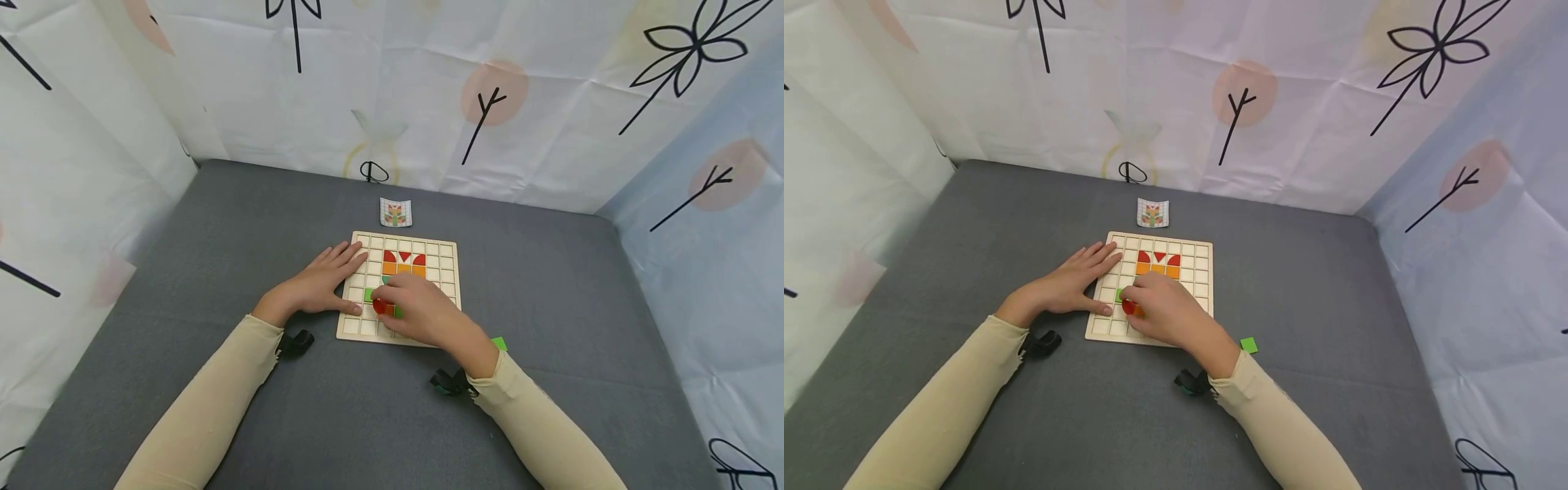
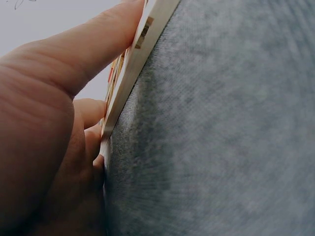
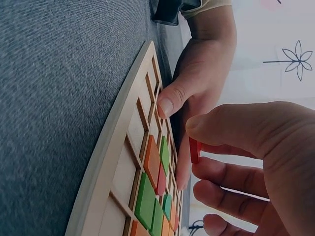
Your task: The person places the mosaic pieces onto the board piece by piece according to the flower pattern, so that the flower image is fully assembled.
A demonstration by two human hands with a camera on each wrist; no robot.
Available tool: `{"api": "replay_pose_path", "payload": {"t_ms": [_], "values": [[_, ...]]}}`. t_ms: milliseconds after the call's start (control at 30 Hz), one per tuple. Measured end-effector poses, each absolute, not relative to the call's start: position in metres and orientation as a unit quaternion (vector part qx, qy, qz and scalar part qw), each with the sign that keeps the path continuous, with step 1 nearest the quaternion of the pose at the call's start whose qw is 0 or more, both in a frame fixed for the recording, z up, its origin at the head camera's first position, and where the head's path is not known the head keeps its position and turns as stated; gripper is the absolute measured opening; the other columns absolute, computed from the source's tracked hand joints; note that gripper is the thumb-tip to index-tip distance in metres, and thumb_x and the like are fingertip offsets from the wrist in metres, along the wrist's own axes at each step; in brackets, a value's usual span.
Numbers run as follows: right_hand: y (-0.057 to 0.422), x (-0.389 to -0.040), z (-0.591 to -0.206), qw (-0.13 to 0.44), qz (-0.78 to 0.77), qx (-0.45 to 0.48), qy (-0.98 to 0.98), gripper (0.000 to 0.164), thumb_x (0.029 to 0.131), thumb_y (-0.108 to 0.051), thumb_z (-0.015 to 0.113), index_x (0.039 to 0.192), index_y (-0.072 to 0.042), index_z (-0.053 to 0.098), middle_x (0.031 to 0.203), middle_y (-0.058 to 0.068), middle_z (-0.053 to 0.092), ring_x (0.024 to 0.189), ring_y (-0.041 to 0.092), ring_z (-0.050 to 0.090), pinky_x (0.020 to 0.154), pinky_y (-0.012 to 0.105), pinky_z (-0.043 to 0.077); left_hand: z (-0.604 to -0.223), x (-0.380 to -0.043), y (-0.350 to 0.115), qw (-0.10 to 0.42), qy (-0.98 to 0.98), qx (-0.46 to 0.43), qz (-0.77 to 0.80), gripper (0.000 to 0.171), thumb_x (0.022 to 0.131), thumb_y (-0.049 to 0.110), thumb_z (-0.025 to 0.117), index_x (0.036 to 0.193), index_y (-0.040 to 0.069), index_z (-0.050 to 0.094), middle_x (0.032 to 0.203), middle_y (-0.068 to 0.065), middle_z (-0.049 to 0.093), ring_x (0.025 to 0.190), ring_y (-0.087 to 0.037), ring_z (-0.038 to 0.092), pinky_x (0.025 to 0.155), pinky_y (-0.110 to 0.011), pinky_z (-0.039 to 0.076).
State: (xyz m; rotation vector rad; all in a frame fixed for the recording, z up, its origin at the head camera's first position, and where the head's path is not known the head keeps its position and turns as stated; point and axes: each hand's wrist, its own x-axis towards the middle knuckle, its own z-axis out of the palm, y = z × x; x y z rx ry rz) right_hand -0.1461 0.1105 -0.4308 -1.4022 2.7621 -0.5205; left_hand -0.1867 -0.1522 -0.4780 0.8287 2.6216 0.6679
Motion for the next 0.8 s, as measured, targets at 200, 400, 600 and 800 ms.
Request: {"api": "replay_pose_path", "payload": {"t_ms": [200, 400, 600, 800], "values": [[0.104, -0.149, -0.434, 0.012, -0.159, -0.447, 0.880, 0.021, 0.095, -0.015, 0.085, 0.115, -0.011, 0.081, 0.105, 0.001, 0.071, 0.093, 0.018, 0.064, 0.082, 0.034, 0.058, -0.479, -0.187, -0.152, 0.153, 0.915, 0.291, 0.234, 0.115, 0.094, 0.058, 0.082, 0.176, 0.012, 0.016, 0.182, -0.010, 0.001, 0.166, -0.034, -0.005, 0.133, -0.053, -0.003], [0.099, -0.152, -0.440, 0.006, -0.155, -0.459, 0.875, 0.019, 0.095, -0.015, 0.084, 0.114, -0.012, 0.081, 0.100, 0.000, 0.070, 0.091, 0.018, 0.063, 0.082, 0.035, 0.057, -0.478, -0.186, -0.153, 0.154, 0.914, 0.292, 0.236, 0.115, 0.094, 0.057, 0.082, 0.176, 0.011, 0.016, 0.182, -0.010, 0.001, 0.166, -0.035, -0.005, 0.133, -0.053, -0.003], [0.095, -0.154, -0.446, -0.001, -0.144, -0.469, 0.871, 0.017, 0.094, -0.014, 0.084, 0.111, -0.012, 0.081, 0.096, -0.001, 0.068, 0.088, 0.017, 0.063, 0.080, 0.034, 0.056, -0.476, -0.185, -0.154, 0.152, 0.913, 0.295, 0.236, 0.113, 0.095, 0.054, 0.083, 0.175, 0.009, 0.016, 0.182, -0.012, 0.002, 0.166, -0.036, -0.004, 0.133, -0.054, -0.003], [0.093, -0.155, -0.449, -0.005, -0.127, -0.475, 0.871, 0.017, 0.094, -0.015, 0.084, 0.111, -0.012, 0.081, 0.096, -0.001, 0.069, 0.088, 0.019, 0.062, 0.080, 0.035, 0.056, -0.477, -0.186, -0.153, 0.147, 0.913, 0.300, 0.233, 0.113, 0.095, 0.053, 0.083, 0.175, 0.008, 0.017, 0.182, -0.014, 0.002, 0.166, -0.037, -0.003, 0.133, -0.055, -0.002]]}}
